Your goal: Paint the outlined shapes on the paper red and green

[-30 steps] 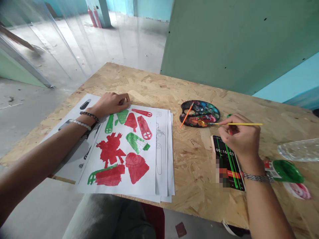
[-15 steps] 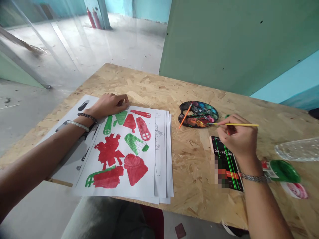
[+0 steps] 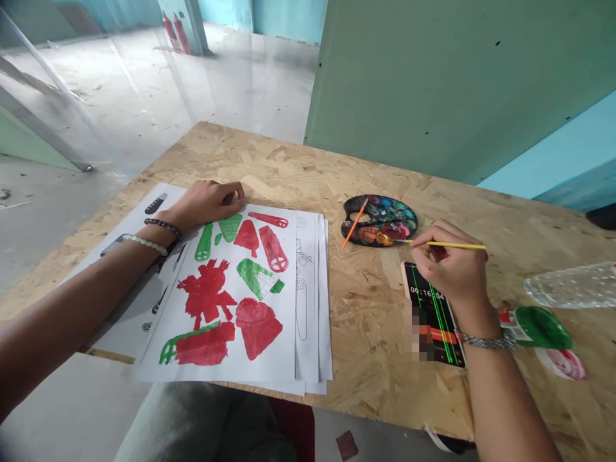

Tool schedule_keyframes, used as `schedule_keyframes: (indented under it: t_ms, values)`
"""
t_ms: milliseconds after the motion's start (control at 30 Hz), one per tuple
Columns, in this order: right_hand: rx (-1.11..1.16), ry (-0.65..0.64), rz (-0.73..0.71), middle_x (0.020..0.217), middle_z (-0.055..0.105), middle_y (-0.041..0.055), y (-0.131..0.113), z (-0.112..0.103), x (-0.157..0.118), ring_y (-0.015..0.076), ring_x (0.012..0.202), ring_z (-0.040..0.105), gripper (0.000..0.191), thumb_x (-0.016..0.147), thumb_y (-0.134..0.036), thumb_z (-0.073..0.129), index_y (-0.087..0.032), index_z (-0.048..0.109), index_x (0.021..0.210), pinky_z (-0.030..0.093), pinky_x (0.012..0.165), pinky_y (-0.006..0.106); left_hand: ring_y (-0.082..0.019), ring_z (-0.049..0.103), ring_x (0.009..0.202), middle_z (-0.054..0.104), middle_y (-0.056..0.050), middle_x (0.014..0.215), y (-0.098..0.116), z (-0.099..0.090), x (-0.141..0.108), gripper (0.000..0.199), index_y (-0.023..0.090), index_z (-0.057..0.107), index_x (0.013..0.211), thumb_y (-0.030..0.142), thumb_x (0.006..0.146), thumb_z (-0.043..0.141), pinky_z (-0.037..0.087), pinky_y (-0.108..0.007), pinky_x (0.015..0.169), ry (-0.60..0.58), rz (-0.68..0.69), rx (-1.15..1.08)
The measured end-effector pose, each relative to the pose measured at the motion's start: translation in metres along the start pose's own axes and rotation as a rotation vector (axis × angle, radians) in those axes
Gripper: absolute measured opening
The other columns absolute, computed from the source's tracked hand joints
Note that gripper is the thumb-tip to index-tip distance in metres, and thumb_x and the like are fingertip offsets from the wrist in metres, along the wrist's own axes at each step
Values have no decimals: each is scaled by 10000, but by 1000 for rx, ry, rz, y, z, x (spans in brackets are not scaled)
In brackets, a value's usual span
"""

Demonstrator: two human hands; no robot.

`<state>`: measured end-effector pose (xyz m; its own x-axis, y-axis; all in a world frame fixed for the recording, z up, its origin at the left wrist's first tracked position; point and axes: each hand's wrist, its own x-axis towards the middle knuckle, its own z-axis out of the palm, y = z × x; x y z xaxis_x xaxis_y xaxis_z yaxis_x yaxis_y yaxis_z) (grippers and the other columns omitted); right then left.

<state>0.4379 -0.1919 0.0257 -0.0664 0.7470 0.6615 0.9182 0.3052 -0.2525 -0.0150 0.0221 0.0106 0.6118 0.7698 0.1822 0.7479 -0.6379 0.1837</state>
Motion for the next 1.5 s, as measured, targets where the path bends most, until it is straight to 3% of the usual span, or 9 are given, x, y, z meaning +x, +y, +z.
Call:
schedule_keyframes:
  t_ms: [467,1000,1500]
  values:
    - [44,-51,-58,697,583,-28,-6,-4,1,99,580,519,212,742,-28,619,-214,580,648,334,481,238,-191,566,620,689,-24,713,2,-1,0,312,213,710,1054,445,984,514,315,-319,641,-4,-12,-5]
    - [26,-67,-74,707,578,-32,-5,-3,1,99,559,500,190,739,-47,619,-219,604,658,337,475,240,-217,615,654,719,-34,734,0,1,1,365,223,736,1100,474,976,502,331,-333,645,-7,-13,18]
    - [99,-40,67,682,594,-5,-8,-5,2,120,552,511,169,732,-112,645,-220,624,603,319,489,277,-207,624,647,751,-39,777,0,-1,0,359,230,756,1120,484,1002,532,361,-328,670,-12,-20,8]
